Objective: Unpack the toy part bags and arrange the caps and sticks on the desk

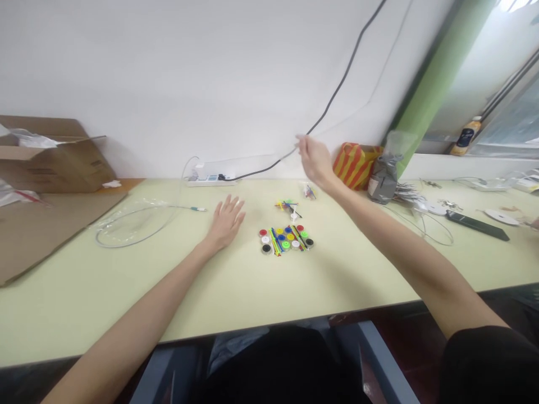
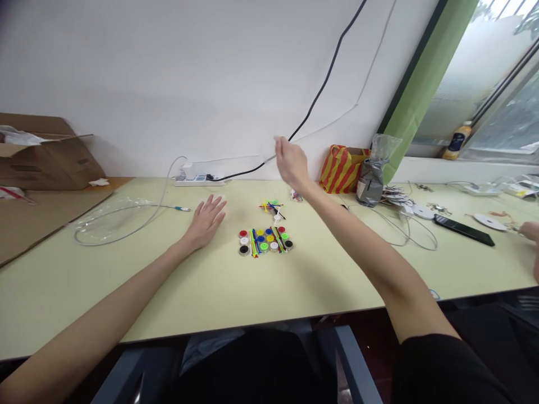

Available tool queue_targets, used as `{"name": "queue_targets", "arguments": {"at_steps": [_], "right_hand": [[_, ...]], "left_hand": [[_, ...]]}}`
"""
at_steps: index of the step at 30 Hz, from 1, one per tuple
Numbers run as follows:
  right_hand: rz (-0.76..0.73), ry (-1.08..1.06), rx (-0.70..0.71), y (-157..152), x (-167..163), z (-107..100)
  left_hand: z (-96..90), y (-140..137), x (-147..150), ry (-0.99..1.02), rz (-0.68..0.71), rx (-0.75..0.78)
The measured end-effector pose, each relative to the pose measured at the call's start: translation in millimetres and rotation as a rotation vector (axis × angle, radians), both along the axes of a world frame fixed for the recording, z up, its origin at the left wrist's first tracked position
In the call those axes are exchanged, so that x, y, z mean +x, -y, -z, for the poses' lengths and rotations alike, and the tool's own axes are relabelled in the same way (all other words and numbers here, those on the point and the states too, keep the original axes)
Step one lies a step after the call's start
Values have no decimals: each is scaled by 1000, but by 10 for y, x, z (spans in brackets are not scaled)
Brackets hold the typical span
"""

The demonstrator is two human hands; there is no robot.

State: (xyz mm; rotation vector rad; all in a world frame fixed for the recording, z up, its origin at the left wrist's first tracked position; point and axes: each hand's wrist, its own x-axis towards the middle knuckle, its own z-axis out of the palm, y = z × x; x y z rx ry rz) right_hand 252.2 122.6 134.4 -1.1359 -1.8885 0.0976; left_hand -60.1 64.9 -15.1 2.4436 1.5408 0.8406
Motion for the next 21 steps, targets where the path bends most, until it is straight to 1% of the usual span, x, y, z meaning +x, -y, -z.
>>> {"name": "queue_targets", "arguments": {"at_steps": [1, 2, 4, 5, 6, 7, 9, 11, 13, 15, 16, 18, 19, 20, 21], "right_hand": [[3, 58, 96, 145, -153, 55], [-25, 138, 171, 292, -325, 136], [-172, 379, 269, 555, -687, 366], [-240, 501, 288, 657, -859, 503], [-288, 602, 289, 735, -1013, 645], [-307, 673, 274, 788, -1144, 782], [-292, 718, 226, 832, -1321, 1014], [-261, 713, 174, 828, -1382, 1155], [-280, 710, 129, 815, -1350, 1201], [-317, 666, 92, 809, -1257, 1173], [-311, 598, 66, 805, -1199, 1142], [-234, 355, -44, 782, -1081, 1063], [-198, 200, -146, 758, -1027, 1024], [-195, 46, -282, 726, -981, 991], [-238, -91, -445, 687, -945, 966]], "left_hand": [[-63, 38, 41, 183, 89, -1], [-122, 79, 85, 373, 205, -56], [-216, 169, 174, 736, 431, -233], [-249, 214, 214, 898, 500, -324], [-274, 255, 246, 1048, 522, -406], [-293, 289, 269, 1175, 508, -478], [-316, 329, 279, 1357, 442, -571], [-329, 322, 243, 1455, 388, -594], [-333, 278, 179, 1494, 353, -595], [-335, 228, 113, 1506, 330, -597], [-337, 211, 85, 1518, 338, -597], [-352, 202, 52, 1545, 387, -605], [-363, 211, 46, 1551, 419, -622], [-376, 226, 46, 1547, 448, -647], [-388, 244, 51, 1533, 471, -673]]}}
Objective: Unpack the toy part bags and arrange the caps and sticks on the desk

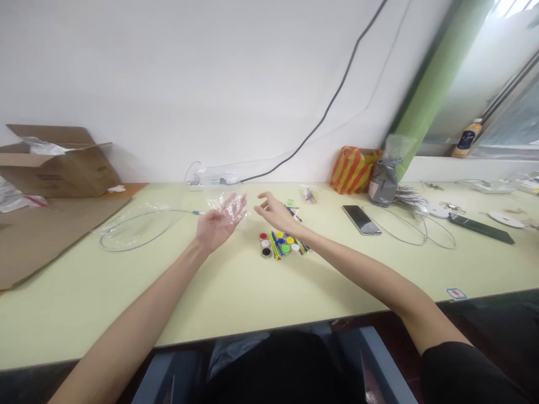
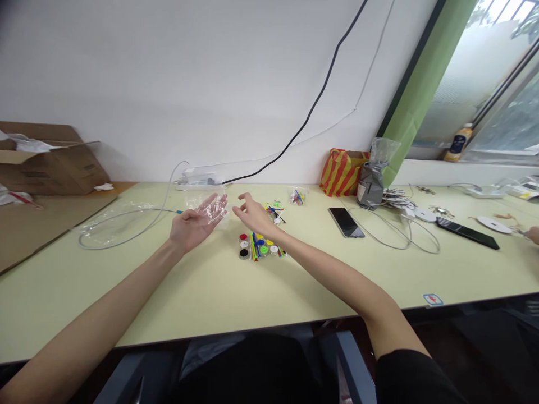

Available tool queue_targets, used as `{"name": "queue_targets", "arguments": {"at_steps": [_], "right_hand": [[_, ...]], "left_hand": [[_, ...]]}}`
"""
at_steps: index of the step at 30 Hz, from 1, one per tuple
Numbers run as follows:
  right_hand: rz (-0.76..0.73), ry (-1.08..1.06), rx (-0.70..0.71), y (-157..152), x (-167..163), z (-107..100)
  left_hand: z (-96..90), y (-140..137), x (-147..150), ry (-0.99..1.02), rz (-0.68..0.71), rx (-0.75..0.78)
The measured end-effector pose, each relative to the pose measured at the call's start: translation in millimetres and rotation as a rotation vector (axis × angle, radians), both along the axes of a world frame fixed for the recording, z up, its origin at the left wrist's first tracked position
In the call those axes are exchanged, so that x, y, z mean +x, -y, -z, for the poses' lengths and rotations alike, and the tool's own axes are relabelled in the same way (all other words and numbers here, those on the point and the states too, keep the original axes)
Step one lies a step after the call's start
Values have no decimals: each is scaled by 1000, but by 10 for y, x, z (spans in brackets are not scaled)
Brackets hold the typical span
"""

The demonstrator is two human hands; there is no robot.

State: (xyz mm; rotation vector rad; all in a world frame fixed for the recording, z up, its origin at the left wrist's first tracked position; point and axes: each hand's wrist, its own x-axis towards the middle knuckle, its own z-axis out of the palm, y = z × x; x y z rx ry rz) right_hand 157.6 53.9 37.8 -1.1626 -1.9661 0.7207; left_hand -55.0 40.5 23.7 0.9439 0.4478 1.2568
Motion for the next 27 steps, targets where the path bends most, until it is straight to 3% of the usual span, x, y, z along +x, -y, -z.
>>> {"name": "queue_targets", "arguments": {"at_steps": [3, 5, 7, 10, 13, 18, 20, 22, 27], "right_hand": [[-251, -233, -461, -139, 39, -4], [-334, -277, -569, -215, 15, 41], [-310, -319, -559, -255, -26, 93], [-310, -410, -492, -240, -50, 134], [-289, -362, -344, -172, 59, 149], [15, -142, 198, -152, 610, 306], [175, -163, 319, -201, 897, 412], [315, -210, 381, -260, 1165, 510], [448, -201, 374, -326, 1537, 702]], "left_hand": [[-11, 38, 19, -56, 79, -3], [6, 36, 18, -96, 128, -19], [24, 20, -1, -120, 159, -45], [26, -17, -61, -125, 148, -49], [26, -88, -163, -195, 80, -24], [137, -297, -360, -494, -274, 45], [189, -366, -421, -527, -365, 69], [223, -408, -469, -516, -423, 73], [234, -447, -513, -508, -453, 73]]}}
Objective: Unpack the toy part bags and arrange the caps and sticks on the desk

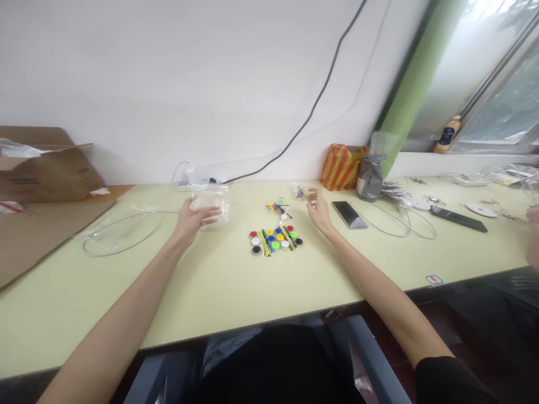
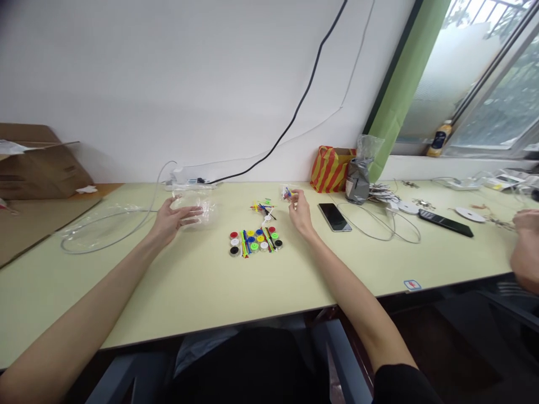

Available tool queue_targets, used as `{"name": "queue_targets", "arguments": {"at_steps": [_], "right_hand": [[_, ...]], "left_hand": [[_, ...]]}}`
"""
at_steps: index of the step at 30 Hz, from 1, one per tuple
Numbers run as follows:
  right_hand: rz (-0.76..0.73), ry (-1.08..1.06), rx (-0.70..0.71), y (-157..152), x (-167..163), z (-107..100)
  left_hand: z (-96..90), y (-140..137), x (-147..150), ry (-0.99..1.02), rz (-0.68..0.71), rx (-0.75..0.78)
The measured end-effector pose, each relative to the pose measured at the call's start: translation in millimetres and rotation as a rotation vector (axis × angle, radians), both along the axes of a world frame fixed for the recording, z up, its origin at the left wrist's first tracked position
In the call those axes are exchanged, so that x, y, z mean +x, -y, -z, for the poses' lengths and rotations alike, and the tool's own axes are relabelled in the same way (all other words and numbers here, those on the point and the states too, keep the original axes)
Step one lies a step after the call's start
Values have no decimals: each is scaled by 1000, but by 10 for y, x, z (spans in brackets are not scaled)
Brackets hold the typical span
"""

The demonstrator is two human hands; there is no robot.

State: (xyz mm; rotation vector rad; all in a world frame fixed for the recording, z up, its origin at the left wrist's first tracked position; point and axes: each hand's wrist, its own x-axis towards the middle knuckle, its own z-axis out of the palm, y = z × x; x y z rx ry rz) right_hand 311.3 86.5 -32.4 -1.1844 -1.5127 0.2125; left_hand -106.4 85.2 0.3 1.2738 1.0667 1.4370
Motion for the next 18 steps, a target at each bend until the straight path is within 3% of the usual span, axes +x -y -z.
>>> {"name": "queue_targets", "arguments": {"at_steps": [5, 10, 14, 18], "right_hand": [[9, 110, -123, 17, -48, 155], [-109, 219, -53, 43, -137, 133], [-200, 245, 44, 65, -194, 91], [-205, 168, 15, 77, -247, 97]], "left_hand": [[38, -15, 51, 95, 163, -33], [137, -72, 48, -128, 146, 80], [173, -99, -17, -432, -65, 168], [140, -51, -26, -843, -352, 253]]}}
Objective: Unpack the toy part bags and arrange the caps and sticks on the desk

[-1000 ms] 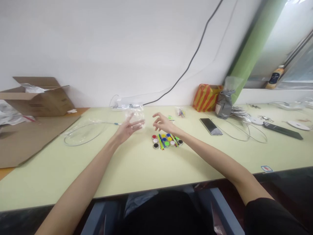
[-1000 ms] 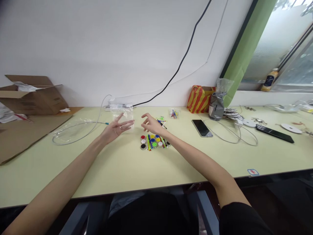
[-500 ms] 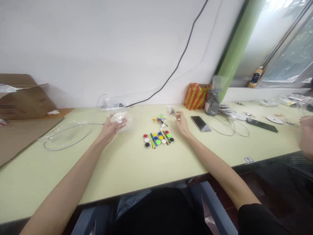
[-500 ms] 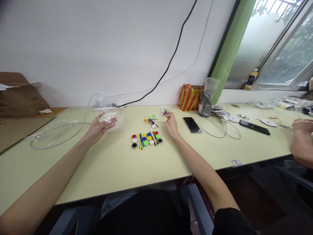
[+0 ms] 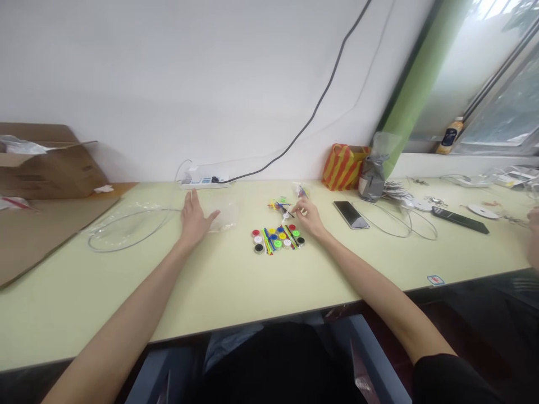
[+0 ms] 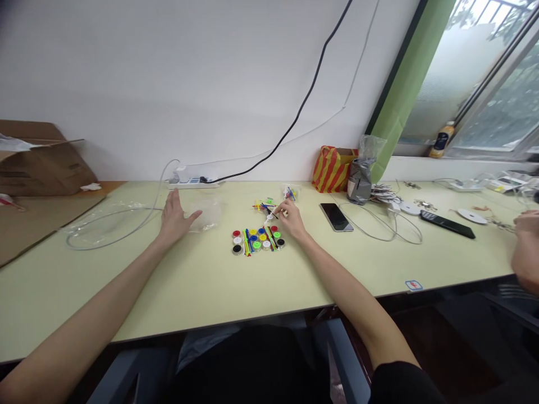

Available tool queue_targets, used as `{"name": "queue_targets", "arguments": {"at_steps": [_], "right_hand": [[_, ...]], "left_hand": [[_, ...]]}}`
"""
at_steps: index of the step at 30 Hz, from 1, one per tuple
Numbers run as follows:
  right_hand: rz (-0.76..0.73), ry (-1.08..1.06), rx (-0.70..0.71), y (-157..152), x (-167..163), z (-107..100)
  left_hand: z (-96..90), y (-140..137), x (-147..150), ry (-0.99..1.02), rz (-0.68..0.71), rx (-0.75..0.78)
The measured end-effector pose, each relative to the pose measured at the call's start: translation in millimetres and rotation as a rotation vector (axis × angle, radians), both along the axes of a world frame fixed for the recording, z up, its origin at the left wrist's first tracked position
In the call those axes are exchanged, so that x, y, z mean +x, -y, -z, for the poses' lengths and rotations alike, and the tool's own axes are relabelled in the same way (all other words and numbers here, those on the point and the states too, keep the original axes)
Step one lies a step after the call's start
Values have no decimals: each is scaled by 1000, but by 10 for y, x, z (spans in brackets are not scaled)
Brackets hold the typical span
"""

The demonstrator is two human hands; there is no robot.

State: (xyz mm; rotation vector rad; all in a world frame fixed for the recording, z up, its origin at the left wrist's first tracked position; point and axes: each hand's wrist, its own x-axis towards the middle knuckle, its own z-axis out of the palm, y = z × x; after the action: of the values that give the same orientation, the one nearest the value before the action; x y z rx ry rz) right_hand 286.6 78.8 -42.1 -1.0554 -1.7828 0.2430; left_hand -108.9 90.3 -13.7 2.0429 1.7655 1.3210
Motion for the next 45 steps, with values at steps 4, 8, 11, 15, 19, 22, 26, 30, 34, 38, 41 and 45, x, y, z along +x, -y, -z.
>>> {"name": "queue_targets", "arguments": {"at_steps": [4, 8, 11, 15, 19, 22, 26, 30, 34, 38, 41, 45], "right_hand": [[-74, 28, -21, 27, -29, 5], [-121, 113, -23, 33, -41, 8], [-80, 168, -54, 4, -37, 16], [-37, 231, -103, -39, -19, 27], [-44, 237, -110, -61, -10, 43], [-49, 219, -100, -71, 0, 54], [-38, 270, -101, -76, 20, 46], [-5, 330, -122, -74, 15, 31], [-7, 356, -121, -76, -4, 34], [11, 371, -119, -89, -3, 43], [58, 377, -131, -103, 0, 52], [87, 394, -143, -120, -40, 53]], "left_hand": [[-80, 96, 124, -224, 57, -19], [-105, 193, 271, -287, 97, -110], [-47, 224, 310, -306, 125, -151], [92, 187, 281, -327, 224, -167], [223, 102, 233, -313, 258, -216], [279, 56, 206, -311, 270, -286], [287, 46, 177, -316, 289, -322], [261, 71, 165, -310, 303, -313], [257, 88, 175, -295, 308, -308], [268, 86, 177, -279, 311, -314], [269, 85, 170, -270, 318, -317], [276, 98, 187, -271, 317, -320]]}}
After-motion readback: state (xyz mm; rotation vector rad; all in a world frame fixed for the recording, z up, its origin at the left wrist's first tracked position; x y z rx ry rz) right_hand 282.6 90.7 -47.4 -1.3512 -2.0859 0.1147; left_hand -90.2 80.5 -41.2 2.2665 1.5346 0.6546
